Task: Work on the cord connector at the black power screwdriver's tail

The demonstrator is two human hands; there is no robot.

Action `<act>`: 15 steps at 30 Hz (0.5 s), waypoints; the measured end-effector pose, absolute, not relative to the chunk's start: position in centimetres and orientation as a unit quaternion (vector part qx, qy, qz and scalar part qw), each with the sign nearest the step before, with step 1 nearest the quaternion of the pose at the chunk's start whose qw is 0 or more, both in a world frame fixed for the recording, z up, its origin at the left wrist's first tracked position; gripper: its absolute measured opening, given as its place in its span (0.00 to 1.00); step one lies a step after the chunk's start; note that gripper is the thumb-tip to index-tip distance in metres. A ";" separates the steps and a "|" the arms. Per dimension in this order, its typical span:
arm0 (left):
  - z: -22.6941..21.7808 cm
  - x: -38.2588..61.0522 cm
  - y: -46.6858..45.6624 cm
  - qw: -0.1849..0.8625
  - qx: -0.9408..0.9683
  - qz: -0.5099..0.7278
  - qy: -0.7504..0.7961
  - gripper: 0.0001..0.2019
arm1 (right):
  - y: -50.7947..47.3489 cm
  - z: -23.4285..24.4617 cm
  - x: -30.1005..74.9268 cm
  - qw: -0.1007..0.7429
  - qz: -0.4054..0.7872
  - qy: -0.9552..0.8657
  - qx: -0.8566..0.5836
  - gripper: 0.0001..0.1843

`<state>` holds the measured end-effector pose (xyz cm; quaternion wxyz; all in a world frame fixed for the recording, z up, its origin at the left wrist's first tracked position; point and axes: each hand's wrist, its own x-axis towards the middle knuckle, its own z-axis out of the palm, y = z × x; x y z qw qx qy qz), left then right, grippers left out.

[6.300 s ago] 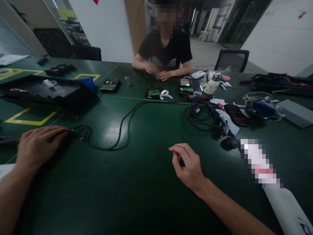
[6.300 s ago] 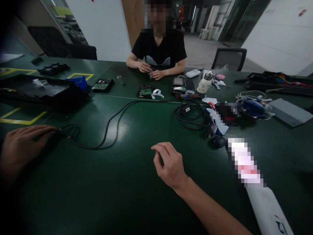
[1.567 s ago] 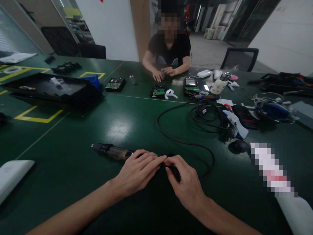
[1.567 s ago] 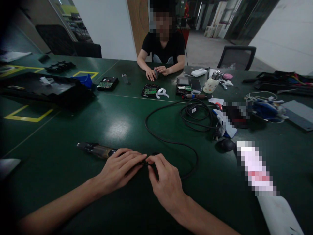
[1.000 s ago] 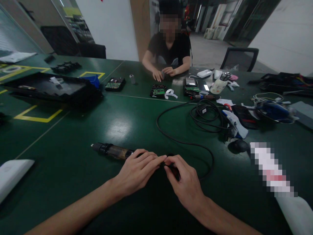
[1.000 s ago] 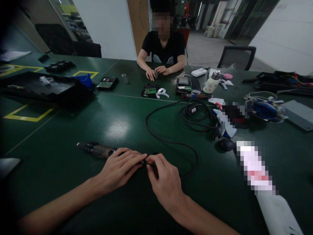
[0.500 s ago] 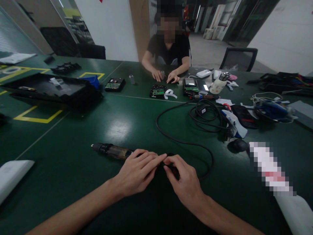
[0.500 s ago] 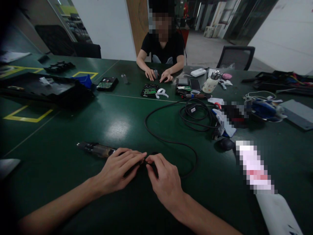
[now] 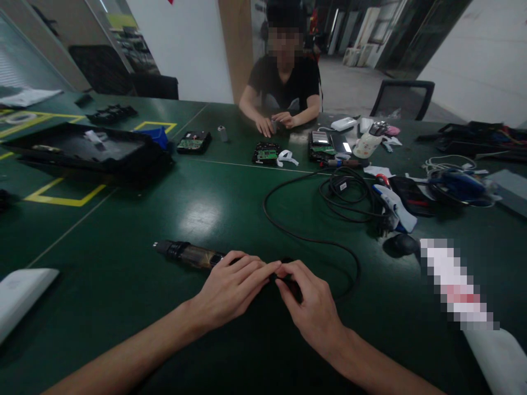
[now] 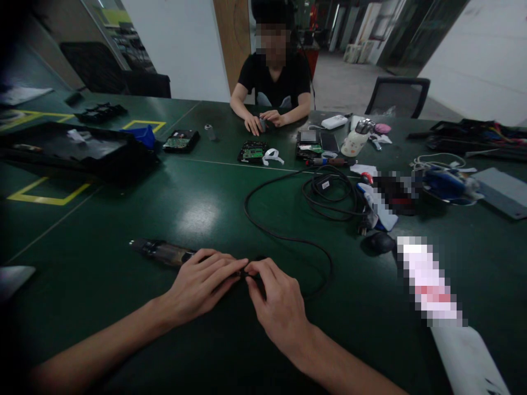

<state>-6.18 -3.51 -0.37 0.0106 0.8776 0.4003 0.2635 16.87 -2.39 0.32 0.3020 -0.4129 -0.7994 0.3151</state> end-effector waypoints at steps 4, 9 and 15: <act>-0.1 -6.2 -3.5 0.032 0.880 0.256 0.399 0.27 | -2.4 0.4 16.9 0.302 0.315 -0.800 -0.413 0.07; -0.1 -6.1 -3.6 0.019 0.879 0.255 0.403 0.24 | -2.4 0.4 16.9 0.297 0.314 -0.802 -0.412 0.08; 0.0 -6.1 -3.5 0.033 0.880 0.249 0.404 0.27 | -2.4 0.3 17.0 0.305 0.320 -0.803 -0.399 0.11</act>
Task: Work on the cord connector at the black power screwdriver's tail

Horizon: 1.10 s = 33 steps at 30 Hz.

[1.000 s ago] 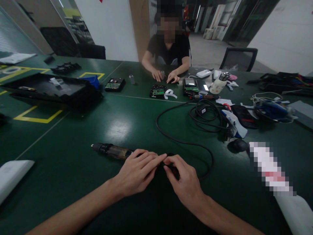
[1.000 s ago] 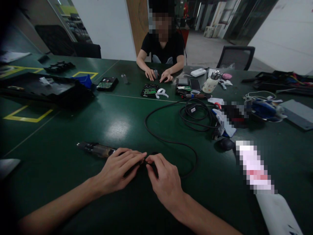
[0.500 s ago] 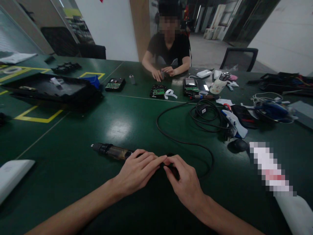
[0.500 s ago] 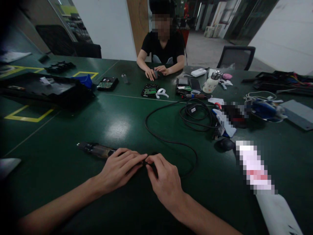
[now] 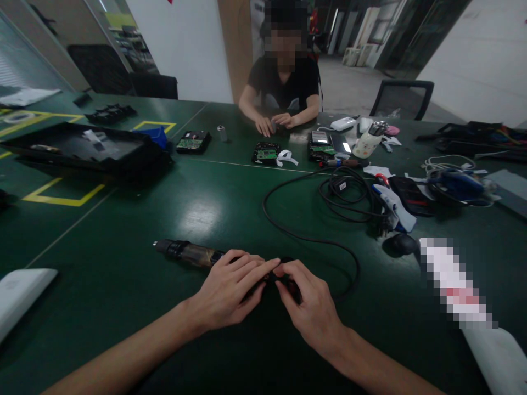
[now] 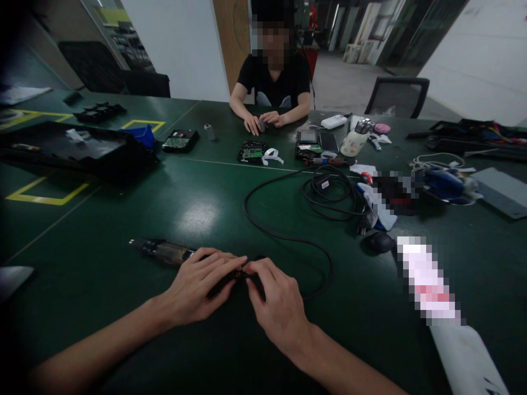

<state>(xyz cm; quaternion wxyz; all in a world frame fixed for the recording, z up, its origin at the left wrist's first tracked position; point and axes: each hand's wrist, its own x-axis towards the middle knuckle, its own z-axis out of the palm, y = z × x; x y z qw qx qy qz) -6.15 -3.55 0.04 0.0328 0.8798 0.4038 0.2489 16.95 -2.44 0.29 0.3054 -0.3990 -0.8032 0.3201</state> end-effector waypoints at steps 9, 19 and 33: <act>0.0 -6.1 -3.5 0.036 0.874 0.254 0.412 0.28 | -2.3 0.0 16.9 0.308 0.320 -0.801 -0.401 0.10; 0.0 -6.1 -3.5 0.045 0.872 0.256 0.415 0.28 | -2.2 0.1 16.8 0.313 0.307 -0.802 -0.406 0.08; 0.0 -6.1 -3.6 0.044 0.871 0.256 0.417 0.26 | -2.0 0.4 16.8 0.308 0.300 -0.807 -0.405 0.06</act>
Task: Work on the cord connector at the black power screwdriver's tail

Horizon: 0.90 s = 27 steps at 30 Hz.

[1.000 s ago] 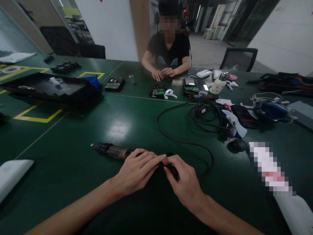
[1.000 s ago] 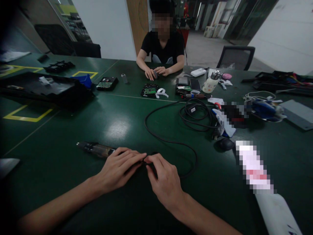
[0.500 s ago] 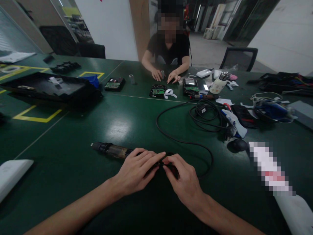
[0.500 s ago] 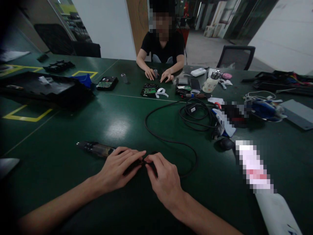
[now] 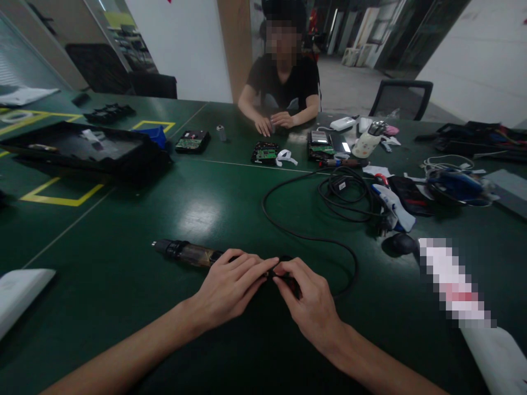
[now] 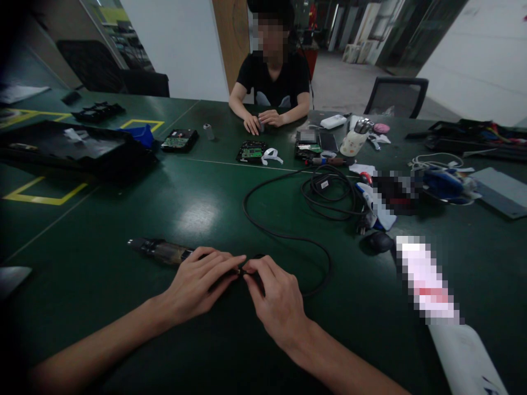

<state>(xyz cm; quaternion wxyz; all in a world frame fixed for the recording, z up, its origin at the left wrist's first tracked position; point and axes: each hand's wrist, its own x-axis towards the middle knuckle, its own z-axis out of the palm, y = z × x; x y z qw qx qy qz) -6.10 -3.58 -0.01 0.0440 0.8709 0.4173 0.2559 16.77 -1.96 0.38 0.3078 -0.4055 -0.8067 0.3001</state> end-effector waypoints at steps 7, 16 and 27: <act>0.1 -6.1 -3.5 0.049 0.874 0.251 0.413 0.27 | -1.9 0.2 16.9 0.304 0.301 -0.810 -0.402 0.06; -0.1 -6.2 -3.5 0.040 0.874 0.254 0.412 0.26 | -1.9 0.2 16.8 0.312 0.303 -0.808 -0.397 0.05; 0.0 -6.2 -3.4 0.030 0.878 0.254 0.404 0.28 | -1.9 0.4 16.8 0.307 0.300 -0.813 -0.394 0.06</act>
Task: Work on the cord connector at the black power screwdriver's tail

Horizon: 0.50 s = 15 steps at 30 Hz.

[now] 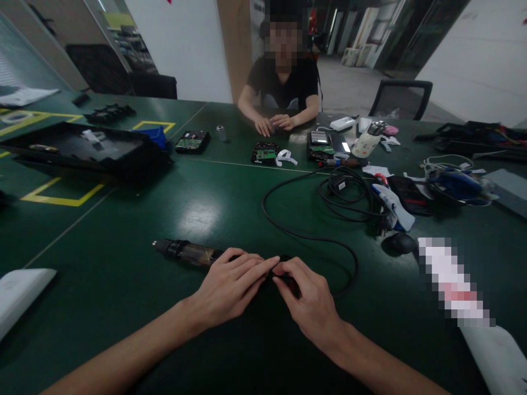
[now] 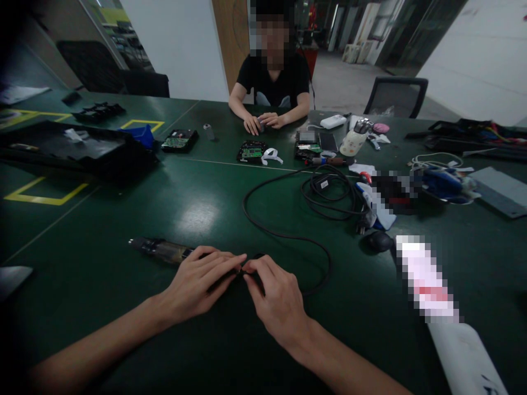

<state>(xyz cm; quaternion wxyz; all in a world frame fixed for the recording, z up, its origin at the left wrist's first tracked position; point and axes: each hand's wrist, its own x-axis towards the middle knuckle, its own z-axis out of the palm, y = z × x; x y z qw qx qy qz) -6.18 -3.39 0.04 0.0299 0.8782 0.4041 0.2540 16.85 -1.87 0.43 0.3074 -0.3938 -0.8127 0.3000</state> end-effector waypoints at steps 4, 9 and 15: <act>-0.2 -6.2 -3.4 0.012 0.878 0.256 0.405 0.25 | -1.9 0.3 16.9 0.306 0.304 -0.813 -0.391 0.07; 0.1 -6.2 -3.5 0.039 0.870 0.254 0.420 0.27 | -1.9 0.3 16.9 0.301 0.308 -0.811 -0.395 0.06; -0.1 -6.2 -3.4 0.019 0.874 0.257 0.411 0.23 | -1.8 0.2 16.9 0.304 0.297 -0.816 -0.392 0.06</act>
